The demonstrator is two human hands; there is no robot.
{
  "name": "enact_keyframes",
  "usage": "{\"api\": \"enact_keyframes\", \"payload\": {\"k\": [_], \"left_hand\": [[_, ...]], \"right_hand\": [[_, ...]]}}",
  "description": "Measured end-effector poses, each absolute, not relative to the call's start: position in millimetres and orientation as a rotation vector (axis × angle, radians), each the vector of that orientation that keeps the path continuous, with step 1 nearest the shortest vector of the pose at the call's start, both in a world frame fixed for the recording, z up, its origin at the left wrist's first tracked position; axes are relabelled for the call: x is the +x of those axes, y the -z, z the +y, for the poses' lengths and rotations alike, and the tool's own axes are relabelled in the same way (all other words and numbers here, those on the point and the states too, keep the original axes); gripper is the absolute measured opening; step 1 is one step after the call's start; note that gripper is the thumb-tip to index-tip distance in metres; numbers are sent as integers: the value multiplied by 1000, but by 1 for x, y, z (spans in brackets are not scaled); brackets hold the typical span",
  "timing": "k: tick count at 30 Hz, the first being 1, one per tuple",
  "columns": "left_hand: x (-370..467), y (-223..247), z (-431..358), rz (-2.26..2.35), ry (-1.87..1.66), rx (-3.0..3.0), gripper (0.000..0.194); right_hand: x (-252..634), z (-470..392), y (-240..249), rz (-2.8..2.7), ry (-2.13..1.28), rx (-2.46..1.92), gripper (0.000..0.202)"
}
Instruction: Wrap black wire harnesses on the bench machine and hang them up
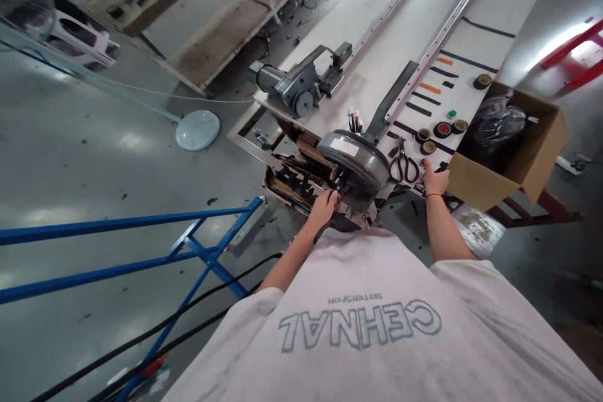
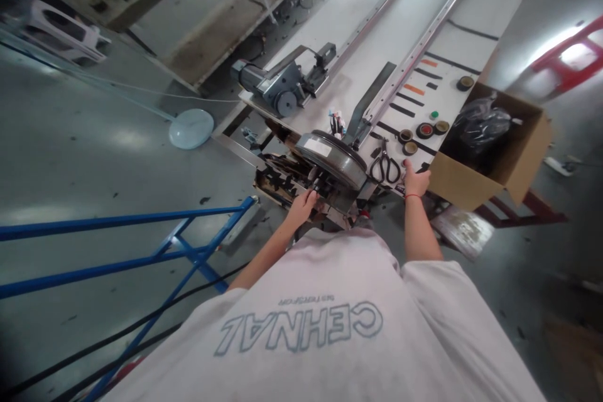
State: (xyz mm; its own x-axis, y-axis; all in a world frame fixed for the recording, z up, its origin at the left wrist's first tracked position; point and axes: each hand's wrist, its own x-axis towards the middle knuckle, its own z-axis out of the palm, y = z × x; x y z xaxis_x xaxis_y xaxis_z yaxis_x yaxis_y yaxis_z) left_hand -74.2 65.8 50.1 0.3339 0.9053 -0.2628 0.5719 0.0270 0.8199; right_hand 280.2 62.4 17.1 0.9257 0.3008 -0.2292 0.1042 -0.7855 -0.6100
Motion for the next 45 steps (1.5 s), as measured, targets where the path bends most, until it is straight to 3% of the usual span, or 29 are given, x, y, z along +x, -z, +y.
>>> {"api": "enact_keyframes", "payload": {"k": [17,27,33,45], "left_hand": [[-80,-47,66,1331,-439,1774,38],[-147,-15,18,1479,-284,1650,38],[-130,-28,24,1593,-465,1654,39],[-92,-39,52,1566,-425,1785,34]], "right_hand": [[281,67,-21,-278,-419,-2539,70],[283,66,-19,-309,-397,-2534,61],[284,68,-17,-319,-397,-2525,58],[282,66,-16,-321,-389,-2550,65]]}}
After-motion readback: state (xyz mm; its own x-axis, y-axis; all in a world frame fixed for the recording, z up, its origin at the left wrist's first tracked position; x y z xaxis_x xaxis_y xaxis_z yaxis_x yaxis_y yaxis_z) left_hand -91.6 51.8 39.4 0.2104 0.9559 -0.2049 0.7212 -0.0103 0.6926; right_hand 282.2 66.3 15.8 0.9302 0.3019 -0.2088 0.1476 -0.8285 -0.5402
